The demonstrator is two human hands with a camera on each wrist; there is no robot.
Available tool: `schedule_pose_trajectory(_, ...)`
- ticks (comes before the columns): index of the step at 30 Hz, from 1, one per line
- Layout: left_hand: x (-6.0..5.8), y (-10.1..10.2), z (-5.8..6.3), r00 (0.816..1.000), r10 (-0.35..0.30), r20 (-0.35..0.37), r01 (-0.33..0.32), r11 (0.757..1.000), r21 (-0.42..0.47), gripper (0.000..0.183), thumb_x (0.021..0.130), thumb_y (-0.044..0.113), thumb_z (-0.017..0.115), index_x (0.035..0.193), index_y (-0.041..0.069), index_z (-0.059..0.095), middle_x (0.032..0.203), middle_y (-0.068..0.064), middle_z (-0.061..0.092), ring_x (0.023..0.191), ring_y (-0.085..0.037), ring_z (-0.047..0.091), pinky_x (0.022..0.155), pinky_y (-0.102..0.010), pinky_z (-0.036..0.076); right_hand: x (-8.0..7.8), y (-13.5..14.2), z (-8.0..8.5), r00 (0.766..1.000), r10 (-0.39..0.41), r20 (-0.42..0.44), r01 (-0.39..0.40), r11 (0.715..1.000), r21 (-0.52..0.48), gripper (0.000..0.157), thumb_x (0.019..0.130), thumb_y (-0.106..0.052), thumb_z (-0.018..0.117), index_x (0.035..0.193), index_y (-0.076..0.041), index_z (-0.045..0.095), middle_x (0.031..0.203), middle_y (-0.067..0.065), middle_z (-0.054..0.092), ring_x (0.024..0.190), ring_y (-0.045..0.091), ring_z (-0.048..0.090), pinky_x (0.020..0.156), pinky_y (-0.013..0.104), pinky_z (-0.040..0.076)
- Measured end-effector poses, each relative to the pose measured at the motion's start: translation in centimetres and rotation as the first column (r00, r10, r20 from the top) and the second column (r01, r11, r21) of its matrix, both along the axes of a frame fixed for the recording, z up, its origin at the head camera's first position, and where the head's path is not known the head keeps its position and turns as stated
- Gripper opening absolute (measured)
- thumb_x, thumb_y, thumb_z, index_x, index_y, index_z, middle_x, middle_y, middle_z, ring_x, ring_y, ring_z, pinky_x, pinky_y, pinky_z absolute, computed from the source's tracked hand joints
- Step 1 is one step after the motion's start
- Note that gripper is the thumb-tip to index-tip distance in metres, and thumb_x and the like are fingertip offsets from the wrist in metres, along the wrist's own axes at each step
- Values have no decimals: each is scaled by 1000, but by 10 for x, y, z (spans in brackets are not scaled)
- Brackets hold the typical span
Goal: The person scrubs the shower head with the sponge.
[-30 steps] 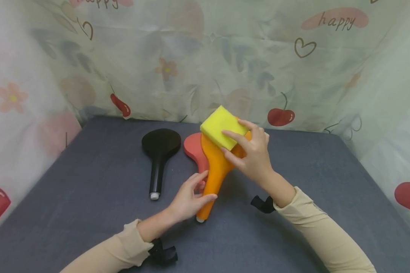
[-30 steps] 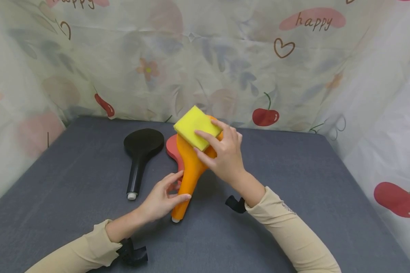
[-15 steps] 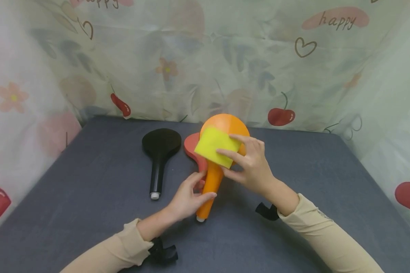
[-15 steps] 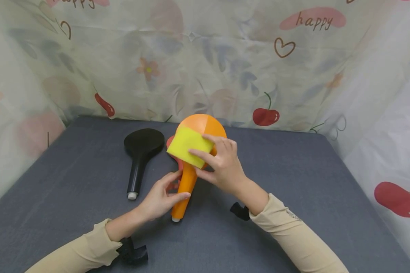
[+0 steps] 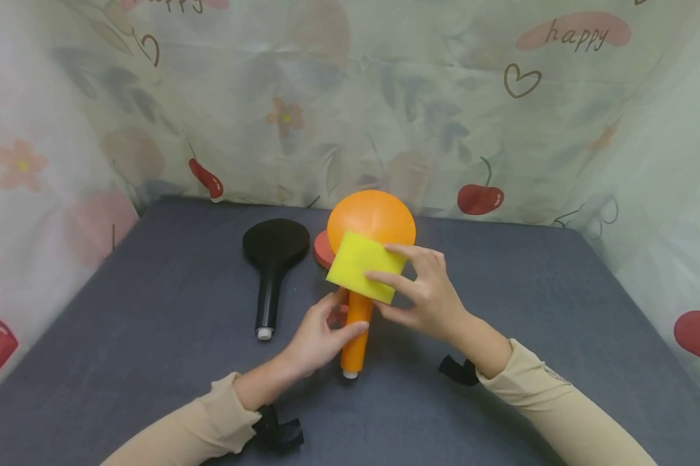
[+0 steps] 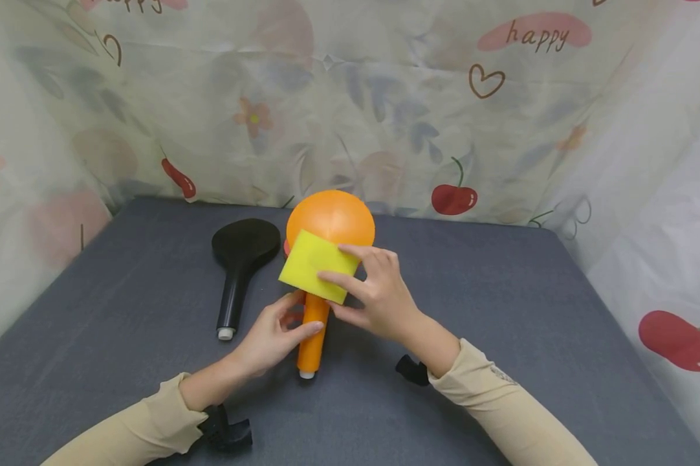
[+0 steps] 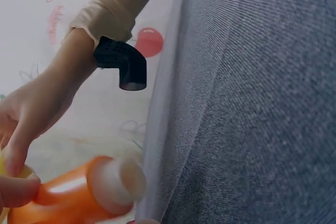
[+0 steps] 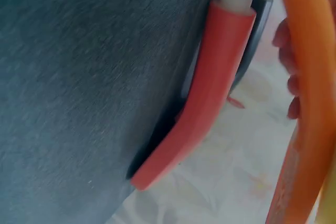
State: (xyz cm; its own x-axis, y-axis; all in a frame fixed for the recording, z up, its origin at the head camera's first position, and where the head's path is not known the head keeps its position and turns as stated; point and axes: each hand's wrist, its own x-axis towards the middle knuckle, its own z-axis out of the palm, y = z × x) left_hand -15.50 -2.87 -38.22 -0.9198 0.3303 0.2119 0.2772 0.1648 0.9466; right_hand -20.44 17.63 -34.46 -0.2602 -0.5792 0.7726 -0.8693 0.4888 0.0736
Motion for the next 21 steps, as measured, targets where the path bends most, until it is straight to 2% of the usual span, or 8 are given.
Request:
schedule_pose_trajectory(3,0,0,1,994,-43,99,35,996,87,64,88,11,64,143,5,33,130,-19,50,101,-27,58,84,-30,53,-4,6,-1,999,-32,16,33,998,-48,31,88,-40,57,108,-18,65,120,23,50,109,36,46,78,51,34)
schedule_pose_trajectory(8,-1,-2,3,962,-119,245,66,974,216,65,89,16,63,145,10,30,122,-19,51,91,-15,59,71,-21,51,-13,17,-2,991,-107,77,120,974,-190,34,89,-38,56,112,-14,61,125,26,44,109,40,44,75,52,29)
schedule_pose_trajectory(11,-1,-4,5,948,-166,273,93,961,261,66,89,20,64,145,9,31,116,-15,52,87,-12,58,71,-19,51,-18,20,-3,982,-125,143,163,944,-288,37,87,-34,59,116,-11,58,126,26,42,109,39,43,76,51,26)
schedule_pose_trajectory(15,-1,-6,6,928,-241,283,143,934,327,66,89,23,64,144,6,31,111,-6,53,89,-9,61,81,-20,53,-22,19,-4,973,-122,198,190,909,-370,46,88,-41,56,121,-9,53,125,26,42,106,39,43,76,49,26)
schedule_pose_trajectory(18,-2,-6,6,915,-289,282,176,915,364,65,89,23,63,144,5,31,108,-1,53,91,-8,61,85,-22,53,-20,15,-4,975,-108,195,177,906,-384,50,89,-49,52,120,-10,53,124,26,42,103,38,43,74,47,25)
schedule_pose_trajectory(21,-3,-7,6,905,-327,274,207,898,387,64,91,23,61,144,4,30,107,0,54,92,-9,61,86,-23,53,-15,12,-5,985,-87,152,136,928,-348,48,89,-48,53,119,-11,54,123,26,41,102,37,42,73,47,26)
